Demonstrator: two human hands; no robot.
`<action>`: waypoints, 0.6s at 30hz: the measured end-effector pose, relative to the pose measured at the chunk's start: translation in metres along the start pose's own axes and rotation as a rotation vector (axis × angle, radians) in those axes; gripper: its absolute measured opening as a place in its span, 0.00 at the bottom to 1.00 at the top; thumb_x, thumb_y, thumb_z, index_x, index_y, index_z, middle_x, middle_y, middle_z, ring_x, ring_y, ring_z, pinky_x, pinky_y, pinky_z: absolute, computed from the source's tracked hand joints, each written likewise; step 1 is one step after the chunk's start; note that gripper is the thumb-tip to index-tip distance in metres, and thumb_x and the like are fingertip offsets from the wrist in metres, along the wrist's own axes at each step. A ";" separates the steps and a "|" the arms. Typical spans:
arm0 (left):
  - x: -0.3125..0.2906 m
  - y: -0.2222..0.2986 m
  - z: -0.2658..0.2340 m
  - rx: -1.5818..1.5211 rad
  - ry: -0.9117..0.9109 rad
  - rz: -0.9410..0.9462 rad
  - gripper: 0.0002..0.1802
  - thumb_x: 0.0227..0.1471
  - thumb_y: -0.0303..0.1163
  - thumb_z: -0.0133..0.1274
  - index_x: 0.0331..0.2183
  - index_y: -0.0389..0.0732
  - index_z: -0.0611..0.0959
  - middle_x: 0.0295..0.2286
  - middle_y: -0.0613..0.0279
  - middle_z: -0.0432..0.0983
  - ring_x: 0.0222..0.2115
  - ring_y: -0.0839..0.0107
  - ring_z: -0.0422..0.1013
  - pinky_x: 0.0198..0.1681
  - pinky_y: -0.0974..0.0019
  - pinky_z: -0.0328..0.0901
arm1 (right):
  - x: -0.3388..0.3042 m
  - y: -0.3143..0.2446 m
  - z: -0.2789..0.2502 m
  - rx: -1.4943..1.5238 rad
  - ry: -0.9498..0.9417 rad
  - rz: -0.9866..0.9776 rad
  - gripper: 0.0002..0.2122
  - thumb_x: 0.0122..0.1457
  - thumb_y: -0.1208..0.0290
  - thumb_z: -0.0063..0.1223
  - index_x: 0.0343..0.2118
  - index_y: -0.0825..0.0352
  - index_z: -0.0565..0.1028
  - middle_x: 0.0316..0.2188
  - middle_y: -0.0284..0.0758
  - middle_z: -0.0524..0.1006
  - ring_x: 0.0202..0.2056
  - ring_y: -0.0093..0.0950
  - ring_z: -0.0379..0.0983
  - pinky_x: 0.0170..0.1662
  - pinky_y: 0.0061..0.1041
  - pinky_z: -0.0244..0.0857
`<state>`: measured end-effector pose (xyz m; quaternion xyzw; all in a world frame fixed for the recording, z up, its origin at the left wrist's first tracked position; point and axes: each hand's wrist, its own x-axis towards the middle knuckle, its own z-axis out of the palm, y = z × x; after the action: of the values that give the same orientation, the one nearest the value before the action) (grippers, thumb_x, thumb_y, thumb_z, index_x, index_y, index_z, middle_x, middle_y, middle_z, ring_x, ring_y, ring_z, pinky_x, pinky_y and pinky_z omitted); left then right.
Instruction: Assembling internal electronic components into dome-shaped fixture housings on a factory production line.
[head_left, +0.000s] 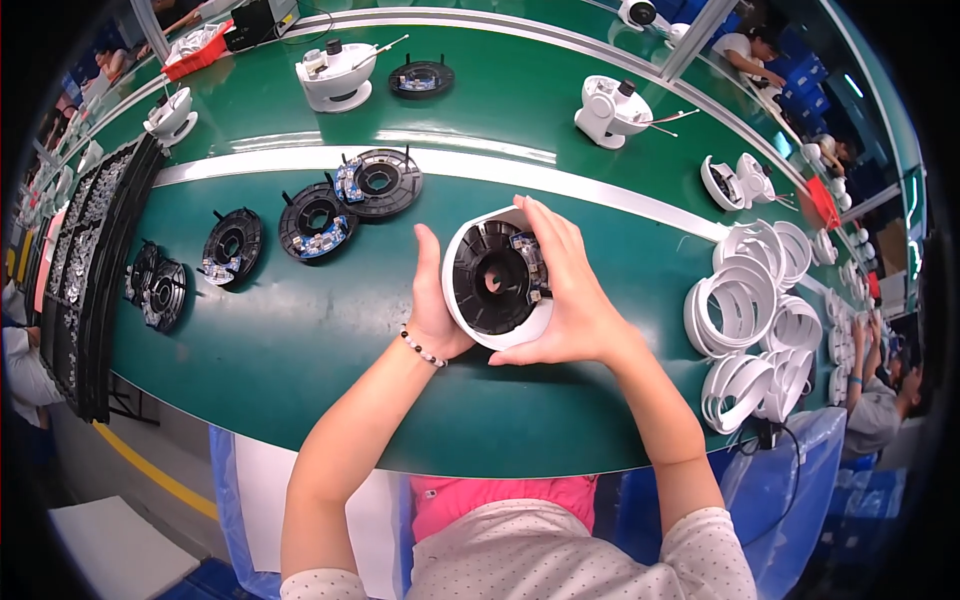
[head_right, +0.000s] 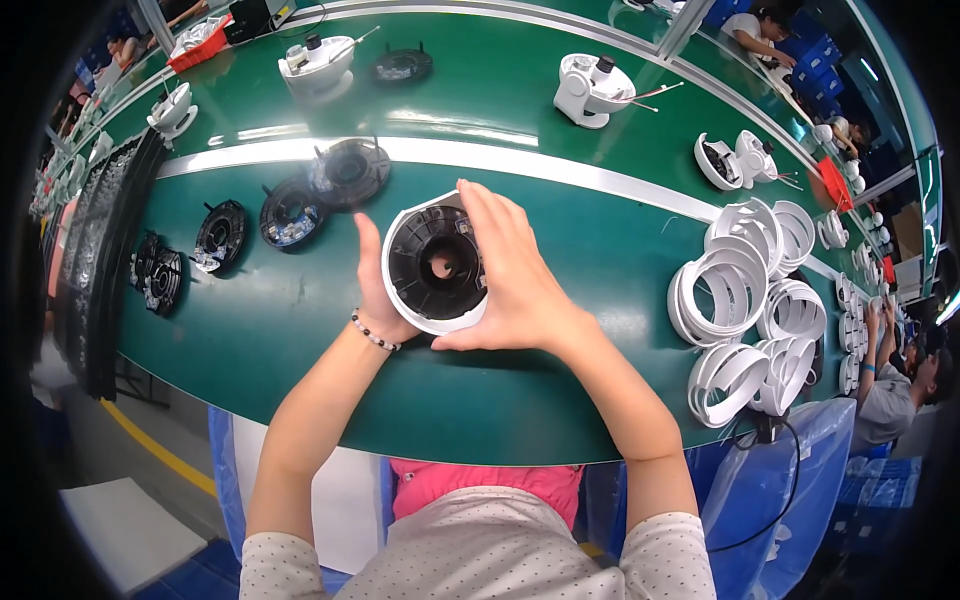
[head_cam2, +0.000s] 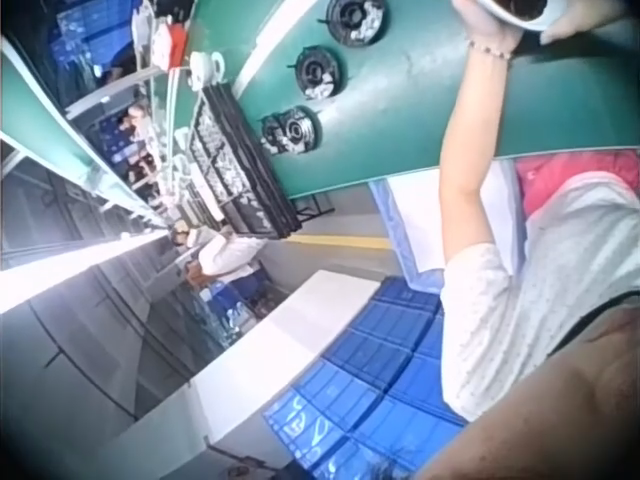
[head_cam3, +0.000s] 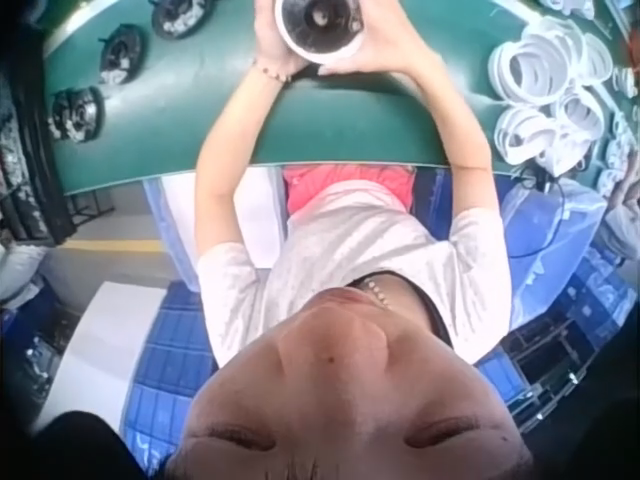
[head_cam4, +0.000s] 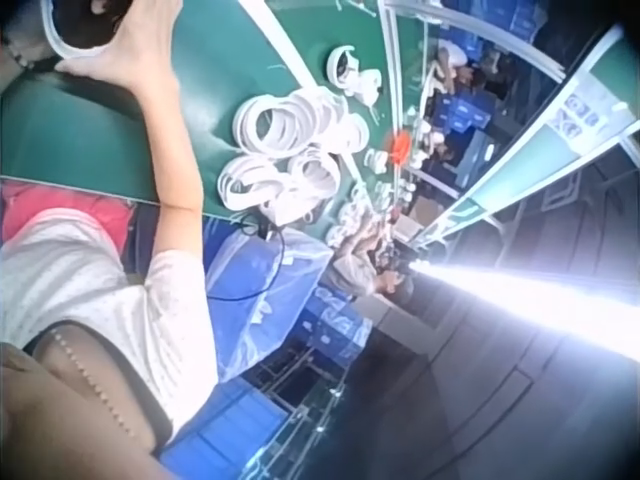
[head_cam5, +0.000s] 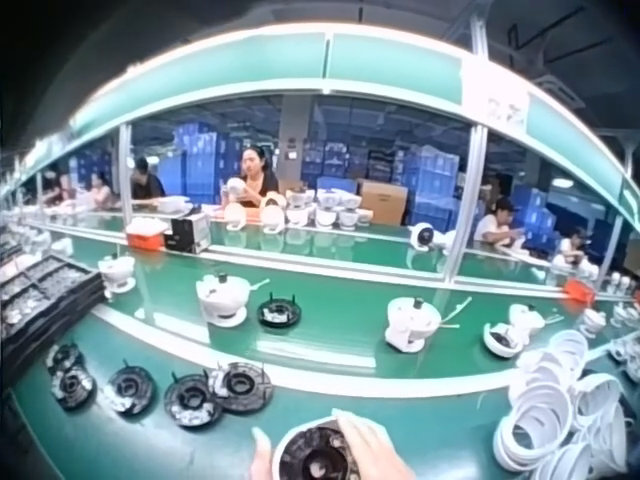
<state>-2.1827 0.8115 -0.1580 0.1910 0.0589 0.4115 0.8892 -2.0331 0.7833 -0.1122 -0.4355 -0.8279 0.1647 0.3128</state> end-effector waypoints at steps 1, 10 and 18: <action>-0.001 0.000 0.000 0.040 -0.019 0.000 0.46 0.43 0.68 0.22 0.49 0.38 0.61 0.45 0.54 0.62 0.46 0.64 0.61 0.49 0.60 0.58 | -0.001 0.000 0.001 -0.001 0.000 0.000 0.55 0.20 0.60 0.67 0.54 0.72 0.45 0.52 0.48 0.50 0.53 0.46 0.46 0.53 0.39 0.45; -0.005 -0.004 -0.011 -0.061 -0.072 0.014 0.30 0.40 0.42 0.47 0.45 0.36 0.66 0.40 0.53 0.67 0.41 0.64 0.65 0.45 0.62 0.62 | -0.013 -0.003 0.032 -0.059 0.220 0.072 0.56 0.21 0.55 0.66 0.54 0.71 0.44 0.52 0.48 0.50 0.52 0.44 0.48 0.53 0.38 0.45; -0.007 -0.004 0.002 -0.032 -0.048 0.082 0.32 0.40 0.42 0.46 0.47 0.37 0.62 0.42 0.55 0.65 0.43 0.64 0.63 0.47 0.62 0.59 | -0.016 -0.007 0.043 -0.032 0.304 0.087 0.55 0.22 0.57 0.65 0.55 0.70 0.43 0.54 0.48 0.48 0.53 0.45 0.47 0.54 0.41 0.43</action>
<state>-2.1838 0.8038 -0.1586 0.1886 0.0230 0.4437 0.8758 -2.0585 0.7659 -0.1465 -0.4959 -0.7537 0.0971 0.4201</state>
